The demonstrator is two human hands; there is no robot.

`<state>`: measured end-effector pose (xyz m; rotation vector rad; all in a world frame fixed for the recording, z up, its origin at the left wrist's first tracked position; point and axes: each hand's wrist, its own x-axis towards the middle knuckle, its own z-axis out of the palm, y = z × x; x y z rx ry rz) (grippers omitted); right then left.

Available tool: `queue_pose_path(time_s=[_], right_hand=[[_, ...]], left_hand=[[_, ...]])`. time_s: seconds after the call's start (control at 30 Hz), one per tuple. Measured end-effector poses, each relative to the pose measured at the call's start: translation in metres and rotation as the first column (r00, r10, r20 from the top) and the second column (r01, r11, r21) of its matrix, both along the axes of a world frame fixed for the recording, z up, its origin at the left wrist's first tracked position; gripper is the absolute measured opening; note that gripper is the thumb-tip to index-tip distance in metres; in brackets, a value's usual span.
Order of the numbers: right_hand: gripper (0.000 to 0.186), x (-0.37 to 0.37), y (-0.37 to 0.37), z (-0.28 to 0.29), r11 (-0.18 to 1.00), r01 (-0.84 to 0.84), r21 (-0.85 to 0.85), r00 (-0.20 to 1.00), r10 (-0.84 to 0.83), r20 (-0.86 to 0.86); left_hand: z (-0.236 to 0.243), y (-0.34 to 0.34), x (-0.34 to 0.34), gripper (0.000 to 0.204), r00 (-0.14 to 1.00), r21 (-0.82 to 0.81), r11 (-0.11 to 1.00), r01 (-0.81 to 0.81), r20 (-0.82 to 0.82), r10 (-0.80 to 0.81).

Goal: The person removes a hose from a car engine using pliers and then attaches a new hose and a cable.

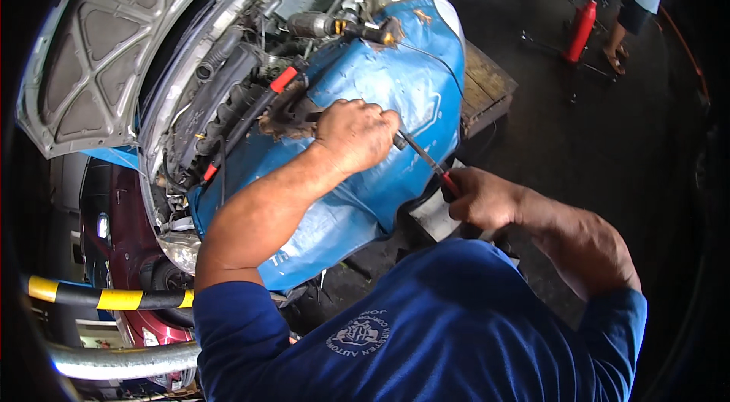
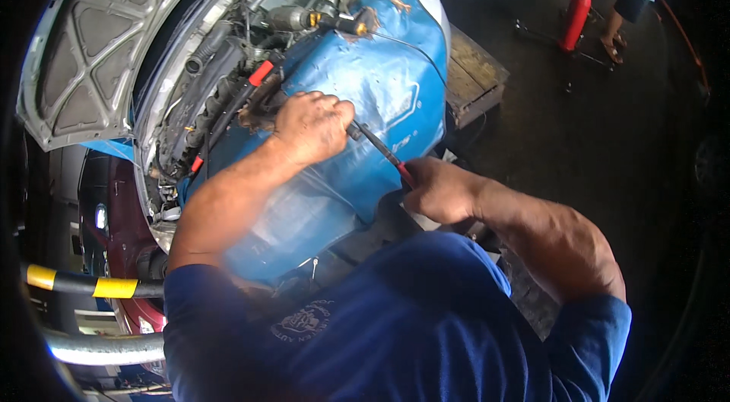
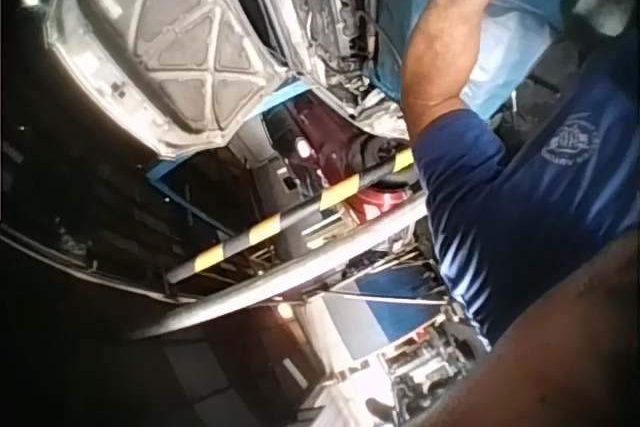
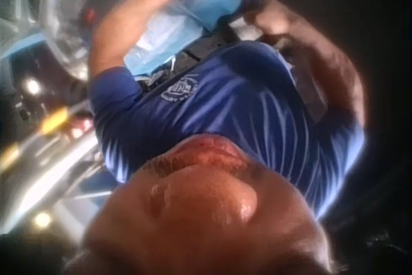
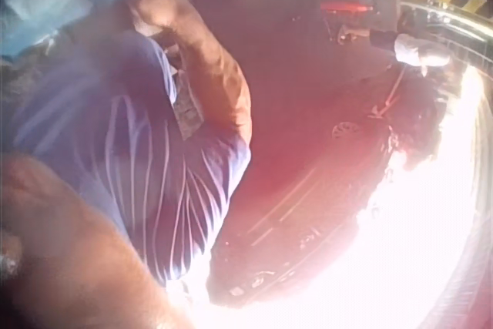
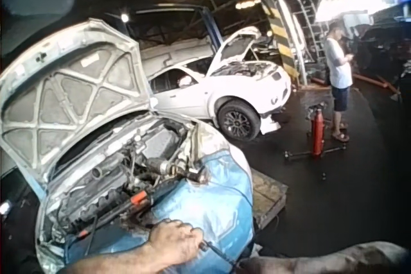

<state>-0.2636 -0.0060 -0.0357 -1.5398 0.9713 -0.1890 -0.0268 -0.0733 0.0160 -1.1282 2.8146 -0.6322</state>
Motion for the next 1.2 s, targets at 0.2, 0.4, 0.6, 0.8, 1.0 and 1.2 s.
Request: queue_pose_path(time_s=[0.2,0.4,0.6,0.8,1.0,1.2], right_hand=[[0.021,0.0,-0.013,-0.004,0.96,0.07,-0.27,0.962,-0.137,-0.236],[0.031,-0.012,-0.012,-0.007,0.987,0.149,0.067,0.975,-0.158,0.158],[0.024,-0.013,-0.002,-0.027,0.995,0.091,0.034,0.972,-0.097,0.215],[0.019,-0.006,-0.007,-0.017,0.991,0.122,-0.061,0.992,-0.123,-0.008],[0.019,0.002,-0.018,-0.024,0.89,0.075,-0.449,0.934,-0.221,-0.281],[0.022,-0.014,-0.027,-0.036,0.947,0.139,-0.291,0.982,-0.169,-0.082]], left_hand=[[0.013,-0.005,-0.024,0.015,0.952,0.336,0.891,-0.305,0.136,0.275],[0.002,-0.001,-0.018,0.037,0.977,-0.033,0.999,-0.028,-0.211,0.02],[-0.031,-0.02,0.003,0.009,0.947,-0.275,0.947,0.166,-0.225,-0.231],[-0.017,-0.016,-0.013,0.015,0.995,0.064,0.993,-0.101,0.0,0.102],[0.009,-0.018,-0.029,0.023,0.903,0.508,0.747,-0.429,0.243,0.354],[-0.012,-0.021,-0.019,0.008,0.99,0.069,0.992,-0.11,-0.085,0.116]])
